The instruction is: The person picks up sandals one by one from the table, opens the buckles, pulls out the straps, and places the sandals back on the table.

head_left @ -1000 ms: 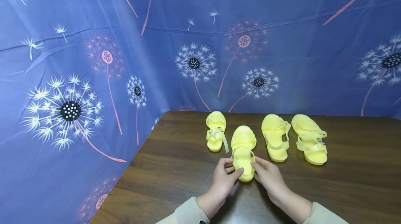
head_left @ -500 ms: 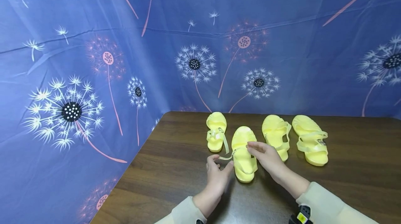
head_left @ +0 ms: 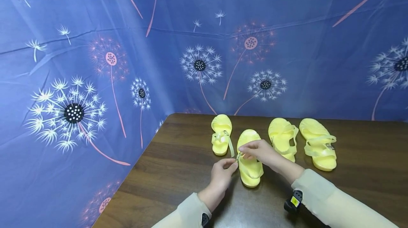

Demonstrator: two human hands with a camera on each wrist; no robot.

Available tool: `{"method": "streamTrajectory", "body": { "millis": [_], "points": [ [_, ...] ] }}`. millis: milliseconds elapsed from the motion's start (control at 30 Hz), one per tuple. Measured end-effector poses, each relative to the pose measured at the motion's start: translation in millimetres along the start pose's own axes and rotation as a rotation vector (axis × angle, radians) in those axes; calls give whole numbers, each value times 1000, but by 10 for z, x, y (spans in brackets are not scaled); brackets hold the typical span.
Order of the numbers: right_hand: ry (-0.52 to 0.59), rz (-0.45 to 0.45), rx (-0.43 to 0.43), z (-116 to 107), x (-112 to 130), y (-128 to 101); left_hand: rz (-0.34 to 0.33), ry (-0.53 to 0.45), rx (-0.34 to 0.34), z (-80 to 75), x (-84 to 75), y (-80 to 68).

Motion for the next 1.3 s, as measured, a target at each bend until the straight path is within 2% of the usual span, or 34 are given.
{"method": "streamTrajectory", "body": {
  "millis": [367, 667, 1033, 1300],
  "points": [
    [-37, -20, 77, 29, -51, 102, 16, -29, 14, 30, -6, 116],
    [-39, -34, 49, 67, -46, 93, 13, -41, -1, 35, 23, 163],
    [-68, -56, 109, 46, -46, 84, 33, -46, -12, 42, -17, 184],
    [-48, -55, 49, 68, -117, 89, 48, -72, -20, 2, 53, 169]
  ]
}}
Point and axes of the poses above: each hand's wrist, its own y-axis towards the middle knuckle, its own z-axis out of the palm, x = y × z, the point moved 6 cm from there along y, towards the middle knuckle, and after that the axes turned 5 degrees about -y, right-handed, at the moved point
